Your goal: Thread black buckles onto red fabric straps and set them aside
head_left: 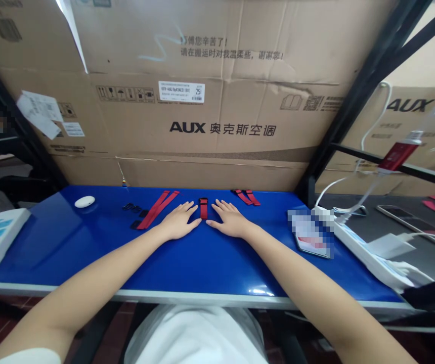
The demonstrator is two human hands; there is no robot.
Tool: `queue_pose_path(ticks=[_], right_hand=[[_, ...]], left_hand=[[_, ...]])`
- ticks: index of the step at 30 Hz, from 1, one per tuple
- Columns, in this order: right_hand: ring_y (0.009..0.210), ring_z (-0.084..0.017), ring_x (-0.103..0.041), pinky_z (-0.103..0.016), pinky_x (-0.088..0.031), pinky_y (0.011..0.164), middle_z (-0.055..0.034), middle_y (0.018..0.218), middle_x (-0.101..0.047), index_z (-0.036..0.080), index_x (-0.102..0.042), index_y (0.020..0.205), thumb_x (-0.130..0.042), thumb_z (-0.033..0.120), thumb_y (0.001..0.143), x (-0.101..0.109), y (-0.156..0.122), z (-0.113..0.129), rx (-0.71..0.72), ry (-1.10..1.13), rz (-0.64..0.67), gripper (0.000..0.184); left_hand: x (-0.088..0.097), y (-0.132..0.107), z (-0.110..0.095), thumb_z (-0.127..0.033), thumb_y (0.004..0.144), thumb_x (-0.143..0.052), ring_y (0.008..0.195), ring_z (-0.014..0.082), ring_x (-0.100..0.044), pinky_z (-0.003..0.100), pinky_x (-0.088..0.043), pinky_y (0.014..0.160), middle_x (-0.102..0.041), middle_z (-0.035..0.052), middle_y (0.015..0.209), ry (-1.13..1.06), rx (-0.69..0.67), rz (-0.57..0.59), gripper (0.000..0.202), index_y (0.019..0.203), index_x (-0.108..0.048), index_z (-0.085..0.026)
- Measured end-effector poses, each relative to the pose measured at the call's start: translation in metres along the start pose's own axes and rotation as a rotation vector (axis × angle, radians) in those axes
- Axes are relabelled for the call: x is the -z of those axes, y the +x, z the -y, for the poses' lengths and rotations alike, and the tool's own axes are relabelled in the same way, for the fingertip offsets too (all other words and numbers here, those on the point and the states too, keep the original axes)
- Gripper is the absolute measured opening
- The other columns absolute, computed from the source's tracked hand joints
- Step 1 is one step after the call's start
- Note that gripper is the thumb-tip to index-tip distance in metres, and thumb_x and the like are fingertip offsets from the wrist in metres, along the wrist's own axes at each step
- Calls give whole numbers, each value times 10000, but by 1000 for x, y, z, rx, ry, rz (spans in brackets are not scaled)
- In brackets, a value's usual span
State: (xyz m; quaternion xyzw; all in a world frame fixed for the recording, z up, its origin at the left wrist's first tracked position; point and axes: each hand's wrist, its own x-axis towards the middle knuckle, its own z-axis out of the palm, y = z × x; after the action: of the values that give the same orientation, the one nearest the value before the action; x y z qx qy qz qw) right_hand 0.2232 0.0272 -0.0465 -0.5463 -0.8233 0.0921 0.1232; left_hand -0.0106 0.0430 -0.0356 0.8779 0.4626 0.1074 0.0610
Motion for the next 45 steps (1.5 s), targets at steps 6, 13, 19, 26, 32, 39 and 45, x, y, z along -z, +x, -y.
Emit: queue_pose_path(ticks=[6, 13, 19, 26, 32, 39, 45], right_hand=[[1490, -301, -109, -447, -95, 1202, -120, 1602, -183, 162, -267, 1527, -275, 806, 828, 0, 0, 1, -2, -1, -3, 951], [1491, -303, -104, -453, -94, 1201, -121, 1601, -185, 168, -276, 1525, -300, 789, 837, 0, 1, 0, 0, 2, -4, 927], [1478, -312, -170, -503, -158, 1182, -120, 1603, -186, 204, -155, 1552, -388, 623, 911, 2, -3, 8, 50, 14, -54, 801], [1462, -258, -234, -476, -219, 1168, -44, 1590, -258, 281, -291, 1514, -399, 314, 953, 2, -6, 34, 372, -18, -103, 573], [1331, -272, -443, -454, -311, 1109, -74, 1457, -486, 251, -445, 1432, -353, 406, 976, 5, 8, 28, 283, -38, -69, 490], [1089, -330, -592, -449, -425, 954, -194, 1220, -615, 122, -613, 1199, -434, 348, 929, 26, 5, -18, -146, -189, -121, 395], [1341, -345, -393, -472, -228, 1143, -219, 1406, -484, 60, -549, 1275, -517, 262, 874, 22, 7, -20, -106, -230, -200, 450]], left_hand=[[0, 0, 1, -615, 915, -359, 1451, 305, -250, 438, -203, 1174, -302, 147, 1560, -8, -4, -7, 718, 1454, -422, -147], [-2, 1, 0, -606, 907, -387, 1441, 314, -275, 445, -219, 1162, -329, 146, 1550, -30, -10, -22, 691, 1429, -453, -157], [0, -4, 6, -478, 919, -398, 1334, 447, -339, 557, -289, 1046, -426, 283, 1415, 220, 378, -268, 610, 1332, -481, -37], [20, 1, 41, -403, 873, -482, 1194, 413, -417, 505, -378, 923, -477, 265, 1295, 386, 654, -241, 465, 1178, -563, -60], [23, 10, 52, -416, 874, -481, 1160, 391, -431, 483, -393, 906, -502, 261, 1267, 318, 740, -180, 490, 1199, -561, -58], [26, 7, 55, -410, 872, -503, 1130, 393, -465, 480, -407, 866, -548, 245, 1214, 302, 700, -174, 427, 1173, -601, -124], [31, 4, 44, -426, 843, -565, 1089, 396, -501, 451, -443, 806, -621, 203, 1093, 173, 610, -105, 300, 946, -684, -170]])
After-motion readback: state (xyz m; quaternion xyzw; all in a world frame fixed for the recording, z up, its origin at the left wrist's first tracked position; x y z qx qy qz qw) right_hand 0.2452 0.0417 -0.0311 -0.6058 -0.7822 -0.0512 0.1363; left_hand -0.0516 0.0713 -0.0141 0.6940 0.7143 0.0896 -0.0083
